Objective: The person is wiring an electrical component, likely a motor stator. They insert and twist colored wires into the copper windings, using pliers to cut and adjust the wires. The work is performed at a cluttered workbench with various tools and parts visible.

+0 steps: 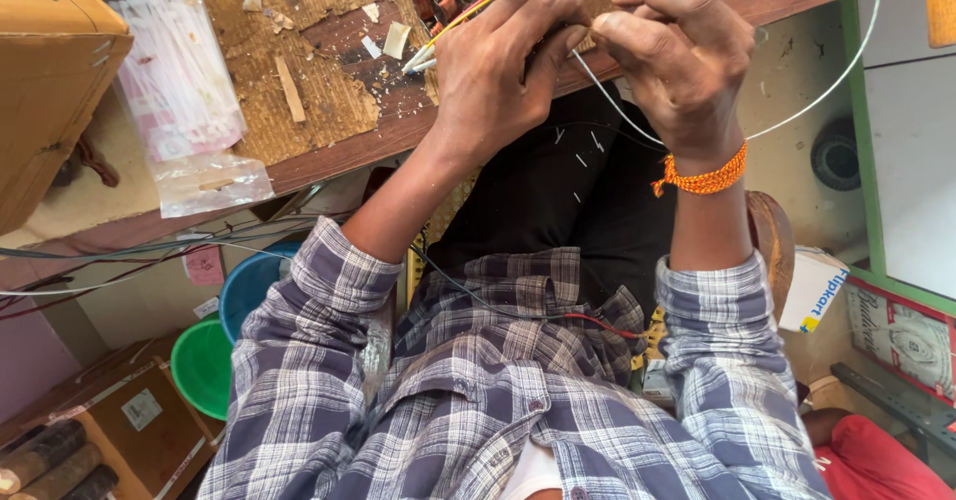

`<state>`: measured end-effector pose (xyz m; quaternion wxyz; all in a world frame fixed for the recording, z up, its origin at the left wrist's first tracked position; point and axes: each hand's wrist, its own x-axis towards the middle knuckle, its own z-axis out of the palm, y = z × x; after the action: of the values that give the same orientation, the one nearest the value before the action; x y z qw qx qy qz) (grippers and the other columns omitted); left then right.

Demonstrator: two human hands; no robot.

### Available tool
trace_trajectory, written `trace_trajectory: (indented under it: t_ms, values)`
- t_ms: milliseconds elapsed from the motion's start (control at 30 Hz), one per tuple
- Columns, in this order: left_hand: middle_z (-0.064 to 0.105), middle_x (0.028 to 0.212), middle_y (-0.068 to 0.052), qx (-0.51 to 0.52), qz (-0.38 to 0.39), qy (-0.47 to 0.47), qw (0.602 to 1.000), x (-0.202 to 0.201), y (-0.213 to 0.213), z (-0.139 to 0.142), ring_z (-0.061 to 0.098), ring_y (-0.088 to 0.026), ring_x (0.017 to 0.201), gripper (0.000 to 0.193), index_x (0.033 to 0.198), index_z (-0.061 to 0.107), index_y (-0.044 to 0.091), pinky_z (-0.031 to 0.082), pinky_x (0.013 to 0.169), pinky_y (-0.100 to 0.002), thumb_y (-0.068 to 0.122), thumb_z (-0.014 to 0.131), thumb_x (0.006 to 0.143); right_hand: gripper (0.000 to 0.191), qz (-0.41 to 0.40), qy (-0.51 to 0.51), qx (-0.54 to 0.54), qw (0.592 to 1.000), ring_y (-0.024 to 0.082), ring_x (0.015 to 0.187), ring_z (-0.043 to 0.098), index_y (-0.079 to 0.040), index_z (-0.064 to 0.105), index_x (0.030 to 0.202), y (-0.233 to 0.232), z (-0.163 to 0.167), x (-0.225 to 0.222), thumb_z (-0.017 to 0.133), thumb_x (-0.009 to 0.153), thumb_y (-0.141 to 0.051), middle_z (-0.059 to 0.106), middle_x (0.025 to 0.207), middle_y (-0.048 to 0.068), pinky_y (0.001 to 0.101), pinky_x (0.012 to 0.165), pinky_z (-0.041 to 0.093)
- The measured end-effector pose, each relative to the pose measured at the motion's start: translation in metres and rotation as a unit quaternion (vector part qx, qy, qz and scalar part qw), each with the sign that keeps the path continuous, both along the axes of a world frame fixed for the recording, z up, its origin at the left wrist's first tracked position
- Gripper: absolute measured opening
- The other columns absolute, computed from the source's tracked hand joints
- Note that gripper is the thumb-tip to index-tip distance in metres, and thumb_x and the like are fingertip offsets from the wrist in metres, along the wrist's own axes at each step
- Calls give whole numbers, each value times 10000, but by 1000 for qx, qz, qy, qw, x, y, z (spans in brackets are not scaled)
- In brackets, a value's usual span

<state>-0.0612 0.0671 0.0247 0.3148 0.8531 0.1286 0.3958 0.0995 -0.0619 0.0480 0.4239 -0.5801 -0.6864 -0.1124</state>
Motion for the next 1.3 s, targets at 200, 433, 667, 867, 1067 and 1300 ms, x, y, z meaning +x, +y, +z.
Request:
trace_trajectory:
  t_ms: [200,433,667,867,1067,1300]
  values:
    - [682,1107,-21,5,4,-1,1000,0,0,0,724,-239,962,238,1179,664,124,564,788,-355,122,786,974,262,19,-108,25,994,217,905,692,-51,722,1187,4,5,13,823,971,60,658,1119,78,321,751,566]
    - [674,1127,-12,11,4,-5,1000,1,2,-4,724,-225,985,241,1200,661,117,570,800,-347,115,772,986,217,48,-192,58,979,187,706,646,-40,709,1071,12,9,19,804,927,92,665,965,75,315,593,488]
    - [656,1124,-6,43,8,11,999,2,1,-5,718,-228,915,252,1222,640,152,553,739,-356,122,760,1002,68,-1,173,-148,974,182,756,659,22,615,1043,3,9,-5,663,1091,15,648,876,91,289,645,504]
    - [630,1161,-35,81,-1,11,997,2,-1,-5,701,-232,848,256,1239,625,124,551,730,-357,124,758,1020,256,36,524,-288,801,82,629,625,-13,599,930,0,17,3,568,1039,-242,653,757,2,218,581,504]
    - [651,1099,-5,35,0,1,999,2,0,-3,717,-223,928,230,1211,633,147,558,763,-349,136,758,1018,349,23,87,-103,991,208,947,727,8,620,1250,-6,13,5,744,1037,-239,650,1139,90,265,820,595]
    - [664,1045,0,20,-9,14,1000,2,0,1,718,-224,918,213,1176,661,151,557,753,-360,132,768,992,210,20,-173,30,984,206,807,664,-41,678,1163,3,2,21,769,995,45,683,1094,80,316,684,514]
